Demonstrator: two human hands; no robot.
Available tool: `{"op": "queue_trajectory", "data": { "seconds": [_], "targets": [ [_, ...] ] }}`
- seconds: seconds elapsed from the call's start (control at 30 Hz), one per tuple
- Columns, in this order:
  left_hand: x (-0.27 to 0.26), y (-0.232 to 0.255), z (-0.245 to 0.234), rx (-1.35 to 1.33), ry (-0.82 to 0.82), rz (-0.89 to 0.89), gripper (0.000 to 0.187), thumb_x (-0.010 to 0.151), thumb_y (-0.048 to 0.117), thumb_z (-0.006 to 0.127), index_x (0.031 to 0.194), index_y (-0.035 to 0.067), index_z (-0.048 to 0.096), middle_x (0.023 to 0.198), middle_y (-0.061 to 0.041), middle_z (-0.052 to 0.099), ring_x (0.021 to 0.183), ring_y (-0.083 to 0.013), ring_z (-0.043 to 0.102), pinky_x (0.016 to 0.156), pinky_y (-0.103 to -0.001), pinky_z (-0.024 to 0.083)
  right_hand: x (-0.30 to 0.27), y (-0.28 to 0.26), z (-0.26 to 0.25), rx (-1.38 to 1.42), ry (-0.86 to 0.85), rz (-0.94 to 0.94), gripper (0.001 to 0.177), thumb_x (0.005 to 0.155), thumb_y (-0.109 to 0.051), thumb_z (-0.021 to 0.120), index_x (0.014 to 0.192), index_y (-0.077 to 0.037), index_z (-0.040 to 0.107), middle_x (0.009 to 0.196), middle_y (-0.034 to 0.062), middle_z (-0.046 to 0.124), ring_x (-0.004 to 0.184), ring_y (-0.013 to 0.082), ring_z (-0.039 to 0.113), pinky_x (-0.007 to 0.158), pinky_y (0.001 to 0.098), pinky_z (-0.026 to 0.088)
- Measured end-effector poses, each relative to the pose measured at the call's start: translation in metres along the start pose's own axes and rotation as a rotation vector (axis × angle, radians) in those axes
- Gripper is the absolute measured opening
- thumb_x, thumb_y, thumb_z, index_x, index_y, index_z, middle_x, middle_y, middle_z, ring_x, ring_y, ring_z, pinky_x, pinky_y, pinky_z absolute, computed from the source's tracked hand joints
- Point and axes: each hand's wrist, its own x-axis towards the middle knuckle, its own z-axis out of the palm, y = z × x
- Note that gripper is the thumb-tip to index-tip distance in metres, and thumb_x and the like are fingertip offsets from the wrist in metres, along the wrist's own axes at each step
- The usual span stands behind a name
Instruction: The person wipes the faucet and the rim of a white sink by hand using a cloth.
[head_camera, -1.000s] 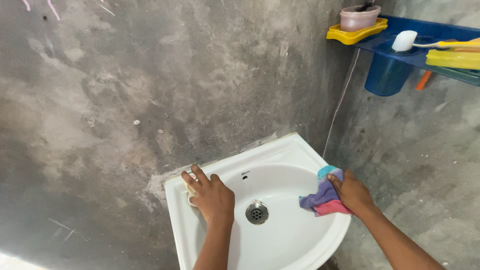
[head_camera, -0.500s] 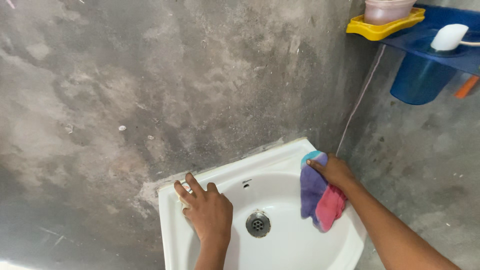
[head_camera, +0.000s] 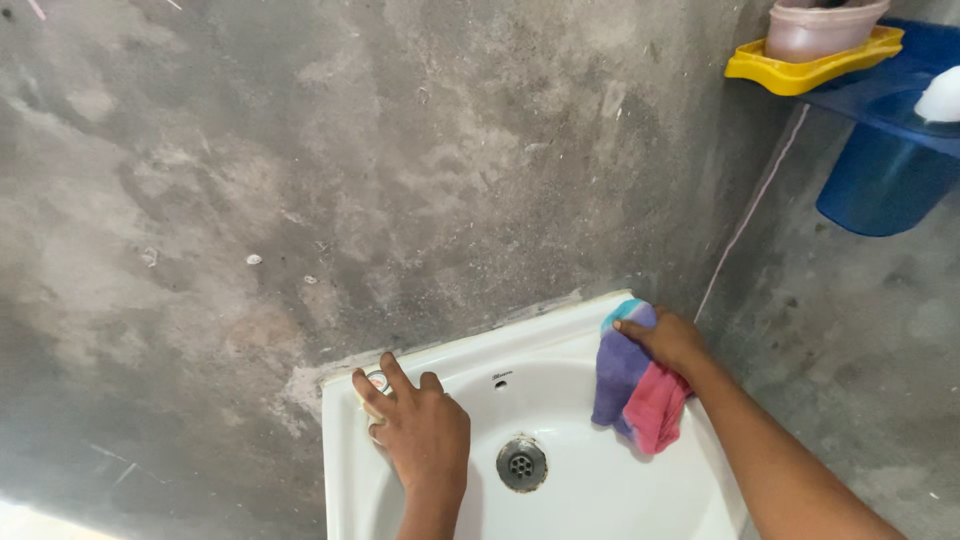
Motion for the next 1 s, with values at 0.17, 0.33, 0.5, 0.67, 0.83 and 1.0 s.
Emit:
{"op": "queue_trajectory", "data": {
  "seconds": [0.17,0.33,0.5,0.67,0.83,1.0],
  "targets": [
    [0.0,-0.001,0.004,-0.026,0.019,0.004,0.013,0.086,0.009,0.06,0.088,0.005,0.072,0.155,-0.022,0.03,0.146,-0.0558,0.013,0.085,-0.061,0.059,-0.038,0.011,-0.007,-0.025,0.057,0.012,0.078,0.08,-0.068,0.068,0.125,-0.005,0.07,0.115,0.0286,0.073,0.11,0.0434,0.071,0.096,0.0477,0.055],
    [-0.003,-0.003,0.004,-0.039,-0.002,0.024,0.014,0.087,0.01,0.06,0.093,0.006,0.073,0.158,-0.017,0.03,0.149,-0.053,0.011,0.089,-0.059,0.058,-0.073,0.03,-0.014,-0.183,0.052,0.117,0.079,0.088,-0.075,0.058,0.12,-0.004,0.074,0.117,0.0272,0.074,0.113,0.0433,0.07,0.099,0.0494,0.055],
    [-0.003,-0.004,0.005,-0.025,-0.031,0.052,0.016,0.088,0.012,0.063,0.099,0.006,0.072,0.158,-0.017,0.029,0.149,-0.0539,0.009,0.087,-0.057,0.059,-0.097,0.04,-0.015,-0.203,0.133,0.129,0.074,0.092,-0.072,0.051,0.125,-0.008,0.068,0.116,0.0257,0.073,0.113,0.0441,0.068,0.098,0.0524,0.053],
    [-0.005,-0.008,0.003,-0.014,-0.015,0.093,0.016,0.09,0.012,0.063,0.101,0.005,0.072,0.159,-0.016,0.029,0.148,-0.0532,0.01,0.084,-0.057,0.06,-0.094,0.053,-0.02,-0.074,0.032,0.124,0.069,0.091,-0.067,0.053,0.122,-0.01,0.074,0.113,0.0202,0.078,0.108,0.0385,0.074,0.097,0.0472,0.055],
    [-0.006,-0.008,0.001,-0.024,-0.046,0.08,0.016,0.089,0.011,0.063,0.101,0.004,0.072,0.159,-0.015,0.028,0.149,-0.0519,0.009,0.086,-0.057,0.06,-0.061,0.058,-0.01,-0.093,-0.031,0.1,0.072,0.087,-0.069,0.06,0.118,-0.007,0.078,0.109,0.0204,0.081,0.103,0.0359,0.078,0.093,0.0429,0.058],
    [-0.007,-0.006,-0.002,-0.014,-0.012,0.052,0.016,0.087,0.007,0.061,0.098,0.005,0.072,0.157,-0.013,0.033,0.148,-0.05,0.013,0.086,-0.054,0.059,-0.037,0.036,-0.006,-0.039,-0.004,-0.04,0.074,0.081,-0.067,0.064,0.128,-0.009,0.069,0.115,0.0196,0.077,0.104,0.0361,0.074,0.092,0.0424,0.057]
  ]
}}
